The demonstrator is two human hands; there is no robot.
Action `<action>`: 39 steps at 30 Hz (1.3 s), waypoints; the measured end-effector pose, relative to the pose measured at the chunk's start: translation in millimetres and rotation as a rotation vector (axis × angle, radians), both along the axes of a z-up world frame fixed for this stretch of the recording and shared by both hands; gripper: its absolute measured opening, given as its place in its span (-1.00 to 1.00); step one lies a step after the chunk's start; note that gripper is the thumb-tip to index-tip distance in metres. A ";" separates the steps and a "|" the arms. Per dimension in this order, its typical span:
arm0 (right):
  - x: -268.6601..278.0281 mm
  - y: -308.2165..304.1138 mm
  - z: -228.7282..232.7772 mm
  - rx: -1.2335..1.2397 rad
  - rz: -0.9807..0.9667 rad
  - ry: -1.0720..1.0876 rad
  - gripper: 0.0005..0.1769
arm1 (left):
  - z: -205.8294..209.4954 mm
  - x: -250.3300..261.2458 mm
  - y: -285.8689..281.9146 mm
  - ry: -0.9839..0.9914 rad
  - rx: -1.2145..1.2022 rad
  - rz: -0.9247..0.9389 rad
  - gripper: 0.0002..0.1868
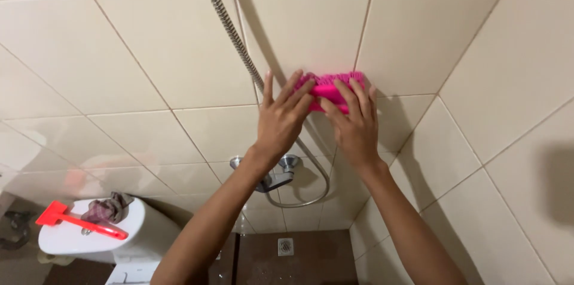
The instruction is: Scrubbing the bathroom wall tiles and fixtures with a brush.
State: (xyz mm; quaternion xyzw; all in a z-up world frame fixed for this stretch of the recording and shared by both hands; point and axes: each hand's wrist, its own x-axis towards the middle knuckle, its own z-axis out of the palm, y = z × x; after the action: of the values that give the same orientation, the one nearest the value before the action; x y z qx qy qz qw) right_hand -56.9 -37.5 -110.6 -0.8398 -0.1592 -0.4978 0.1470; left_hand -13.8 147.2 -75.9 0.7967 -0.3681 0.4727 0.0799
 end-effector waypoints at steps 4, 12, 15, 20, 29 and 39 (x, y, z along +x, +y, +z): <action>-1.9 0.0 -23.7 0.013 -0.010 0.045 -0.67 | -20.5 -3.4 -2.6 0.057 0.026 0.005 -0.78; -16.0 0.1 -32.9 0.130 0.069 0.097 -0.73 | -43.3 -9.1 -7.4 0.111 -0.050 -0.027 -0.87; -28.7 7.3 -22.0 0.246 0.117 0.103 -0.78 | -25.8 -33.7 -6.6 0.111 -0.151 -0.029 -0.90; -64.4 30.5 4.6 0.347 0.197 0.096 -0.76 | -9.6 -76.6 5.0 0.166 -0.303 0.022 -0.87; -87.6 70.7 -19.6 0.398 0.371 0.210 -0.59 | -30.5 -133.4 60.6 0.400 -0.487 0.174 -0.68; -98.9 107.1 -54.9 0.469 0.499 0.472 -0.55 | -68.9 -160.5 110.9 0.544 -0.571 0.295 -0.70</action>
State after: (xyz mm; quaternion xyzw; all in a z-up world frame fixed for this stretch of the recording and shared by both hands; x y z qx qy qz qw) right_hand -155.9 69.6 -165.5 -0.8103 -0.2023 -0.2635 0.4827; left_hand -174.4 258.0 -144.8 0.8825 -0.0699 0.3344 0.3232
